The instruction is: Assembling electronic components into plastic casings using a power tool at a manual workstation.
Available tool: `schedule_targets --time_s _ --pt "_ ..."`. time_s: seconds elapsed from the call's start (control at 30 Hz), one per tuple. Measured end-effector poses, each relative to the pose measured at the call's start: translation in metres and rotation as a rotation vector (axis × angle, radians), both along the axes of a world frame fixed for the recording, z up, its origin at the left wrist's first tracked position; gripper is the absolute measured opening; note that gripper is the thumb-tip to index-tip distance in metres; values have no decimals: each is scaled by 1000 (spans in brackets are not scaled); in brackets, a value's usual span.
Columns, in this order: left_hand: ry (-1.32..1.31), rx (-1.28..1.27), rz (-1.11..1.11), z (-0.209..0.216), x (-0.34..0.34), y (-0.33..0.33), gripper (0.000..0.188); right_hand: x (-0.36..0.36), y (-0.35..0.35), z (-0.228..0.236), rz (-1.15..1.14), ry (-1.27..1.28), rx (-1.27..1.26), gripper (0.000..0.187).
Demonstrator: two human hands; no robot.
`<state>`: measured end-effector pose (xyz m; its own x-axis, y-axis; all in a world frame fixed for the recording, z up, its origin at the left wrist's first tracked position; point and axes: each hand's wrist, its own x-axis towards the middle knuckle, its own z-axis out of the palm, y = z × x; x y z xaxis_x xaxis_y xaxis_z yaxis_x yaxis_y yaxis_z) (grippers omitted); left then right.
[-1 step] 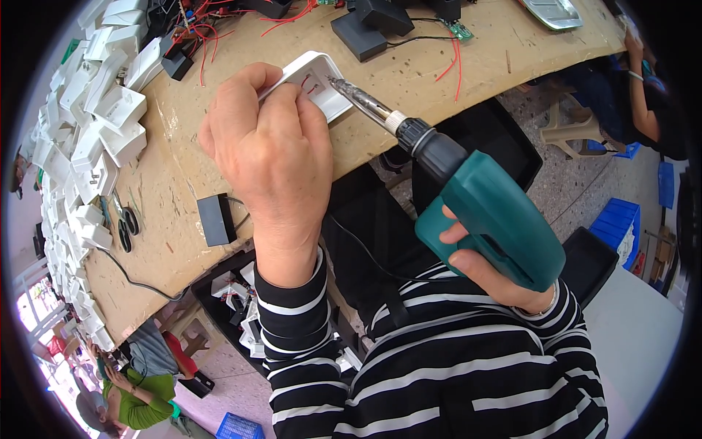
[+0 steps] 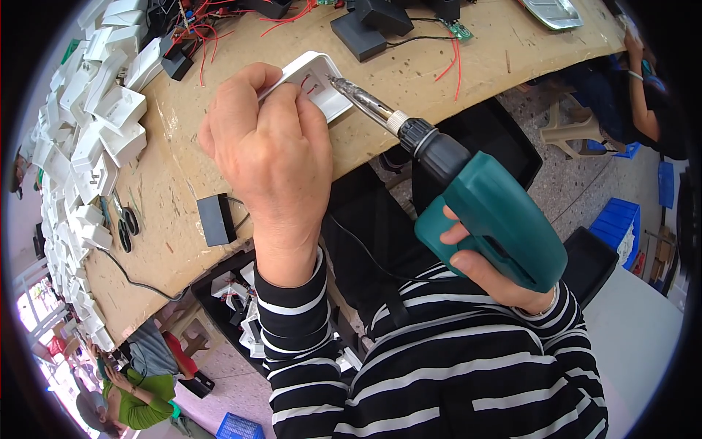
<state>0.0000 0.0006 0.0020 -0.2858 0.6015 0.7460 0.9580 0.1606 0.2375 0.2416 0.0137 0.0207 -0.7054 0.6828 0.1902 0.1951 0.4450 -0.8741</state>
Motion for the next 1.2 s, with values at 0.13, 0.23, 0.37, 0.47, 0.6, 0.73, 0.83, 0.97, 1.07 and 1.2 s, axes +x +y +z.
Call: schedule_targets --time_s 0.13,0.23,0.37,0.47,0.6,0.73,0.83,0.97,1.07,1.2 --pt "16 4 7 1 -1 -2 7 0 -2 13 -14 -55 11 33" --pt "-29 -25 -42 2 -2 -7 9 7 3 15 -46 -51 -141 23" --pt "-41 -28 -48 13 6 -21 31 17 14 12 78 115 -322 60" --pt "-19 -73 9 14 -1 -26 49 17 15 14 -67 238 -485 66" --pt "-337 -203 -11 5 -15 -33 50 8 17 9 -44 308 -447 68" --pt "-480 -38 -54 -5 -28 -34 47 12 20 -8 -104 398 -336 65" --pt "-1085 107 -138 27 -31 -61 37 26 39 0 24 383 -290 56" --pt "-1439 601 -402 48 -52 -134 34 19 61 -1 151 382 -345 51" --pt "-1507 841 -430 39 -45 -196 38 7 74 -1 229 397 -298 48" --pt "-1488 892 -414 10 -16 -286 36 -5 86 -4 296 405 -371 45"
